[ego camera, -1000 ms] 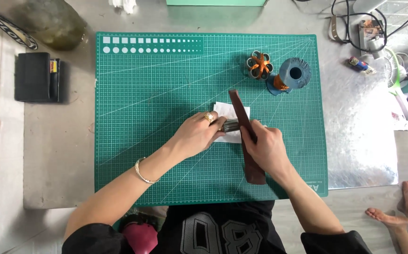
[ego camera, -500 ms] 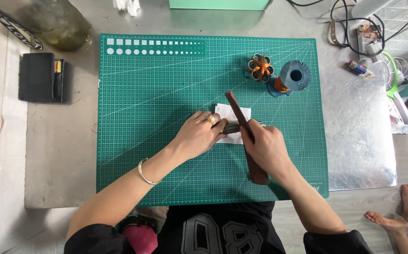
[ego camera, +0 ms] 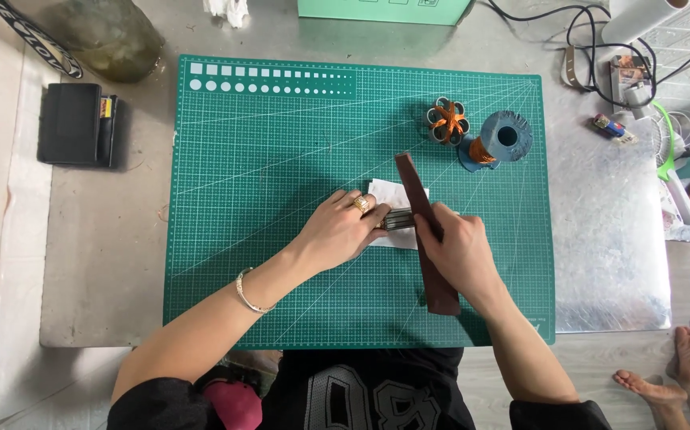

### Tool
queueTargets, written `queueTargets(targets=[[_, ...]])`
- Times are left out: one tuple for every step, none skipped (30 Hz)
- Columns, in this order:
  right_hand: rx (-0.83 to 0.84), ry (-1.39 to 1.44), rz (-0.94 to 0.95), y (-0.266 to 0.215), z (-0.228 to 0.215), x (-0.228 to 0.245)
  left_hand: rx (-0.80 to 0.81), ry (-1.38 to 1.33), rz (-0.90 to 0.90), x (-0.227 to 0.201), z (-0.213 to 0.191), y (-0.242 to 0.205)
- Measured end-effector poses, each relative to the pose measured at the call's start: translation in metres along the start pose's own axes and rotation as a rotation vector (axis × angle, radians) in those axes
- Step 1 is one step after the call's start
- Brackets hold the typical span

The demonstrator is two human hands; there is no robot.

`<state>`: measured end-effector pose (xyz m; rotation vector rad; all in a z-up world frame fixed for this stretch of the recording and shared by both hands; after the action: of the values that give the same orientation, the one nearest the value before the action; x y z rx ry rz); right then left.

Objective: The person holds a small metal object wrapped in a white cloth and uses a sanding block to smooth its surface. They repeatedly rub the sanding block against the metal object, rotating it to work on different sides.

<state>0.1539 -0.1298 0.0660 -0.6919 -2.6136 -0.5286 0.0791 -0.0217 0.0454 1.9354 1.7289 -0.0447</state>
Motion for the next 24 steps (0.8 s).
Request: queueTargets(targets=[[0.003, 0.001, -0.002, 0.001, 0.001, 0.000, -0.001, 0.000, -0.003, 0.000, 0.000, 0.000], [0.001, 0.019, -0.001, 0.001, 0.003, 0.000, -0.002, 0.000, -0.004, 0.000, 0.000, 0.000], [-0.001, 0.038, 0.001, 0.001, 0.004, 0.000, -0.002, 0.000, -0.002, 0.000, 0.000, 0.000], [0.000, 0.038, 0.001, 0.002, 0.003, 0.000, -0.001, 0.000, -0.004, 0.000, -0.001, 0.001], [0.007, 0.058, 0.013, 0.002, 0.004, -0.002, -0.004, -0.005, -0.006, -0.001, -0.003, 0.001], [0.014, 0.077, 0.024, 0.002, 0.004, -0.004, -0.007, -0.009, -0.009, -0.001, -0.005, 0.002], [0.013, 0.079, 0.026, 0.002, 0.004, -0.003, -0.005, -0.009, -0.008, 0.000, -0.004, 0.002], [0.010, 0.082, 0.032, 0.002, 0.004, -0.002, -0.005, -0.011, -0.006, 0.000, -0.004, 0.002], [0.008, 0.084, 0.039, 0.002, 0.003, -0.002, -0.006, -0.015, -0.005, 0.000, -0.003, 0.001], [0.010, 0.084, 0.041, 0.001, 0.004, -0.004, -0.005, -0.017, -0.005, 0.000, -0.003, 0.001], [0.007, 0.105, 0.040, 0.001, 0.004, -0.005, -0.009, -0.008, 0.003, -0.001, -0.003, 0.001], [0.004, 0.127, 0.039, 0.001, 0.005, -0.006, -0.014, 0.001, 0.010, -0.001, -0.003, 0.001], [0.003, 0.128, 0.038, 0.002, 0.004, -0.006, -0.014, 0.003, 0.011, -0.001, -0.005, 0.002], [-0.009, 0.146, 0.054, 0.003, 0.002, -0.008, -0.010, -0.003, 0.006, -0.001, -0.006, 0.003], [-0.016, 0.163, 0.070, 0.003, 0.001, -0.009, -0.006, -0.011, -0.002, -0.001, -0.006, 0.003], [-0.014, 0.162, 0.070, 0.002, 0.001, -0.009, -0.007, -0.013, -0.004, -0.001, -0.004, 0.001], [-0.001, 0.141, 0.065, 0.001, 0.003, -0.008, -0.003, -0.013, -0.003, 0.000, -0.002, 0.001], [0.012, 0.120, 0.061, 0.001, 0.004, -0.007, 0.000, -0.013, -0.001, 0.000, 0.000, 0.000], [0.011, 0.121, 0.060, 0.000, 0.003, -0.009, 0.000, -0.012, 0.000, 0.000, -0.002, 0.001], [0.013, 0.122, 0.073, 0.000, 0.003, -0.012, 0.003, -0.013, -0.002, 0.000, -0.003, 0.002], [0.018, 0.123, 0.084, 0.000, 0.002, -0.014, 0.006, -0.014, -0.006, 0.000, -0.004, 0.003], [0.019, 0.123, 0.082, -0.001, 0.004, -0.013, 0.005, -0.013, -0.008, 0.000, -0.004, 0.002], [0.022, 0.081, 0.073, -0.002, 0.005, -0.011, -0.002, -0.005, -0.003, 0.000, -0.004, 0.001], [0.025, 0.038, 0.064, -0.003, 0.007, -0.009, -0.009, 0.004, 0.001, -0.001, -0.003, 0.001]])
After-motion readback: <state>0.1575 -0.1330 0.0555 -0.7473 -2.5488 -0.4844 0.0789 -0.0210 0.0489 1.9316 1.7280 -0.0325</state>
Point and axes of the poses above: each hand's wrist, its own y-axis towards the middle knuckle, its own z-axis out of the palm, x = y × z, the point moved 9 cm from there along y, towards the middle knuckle, and after that the axes turned 8 degrees about -z, right-handed, at the moved point
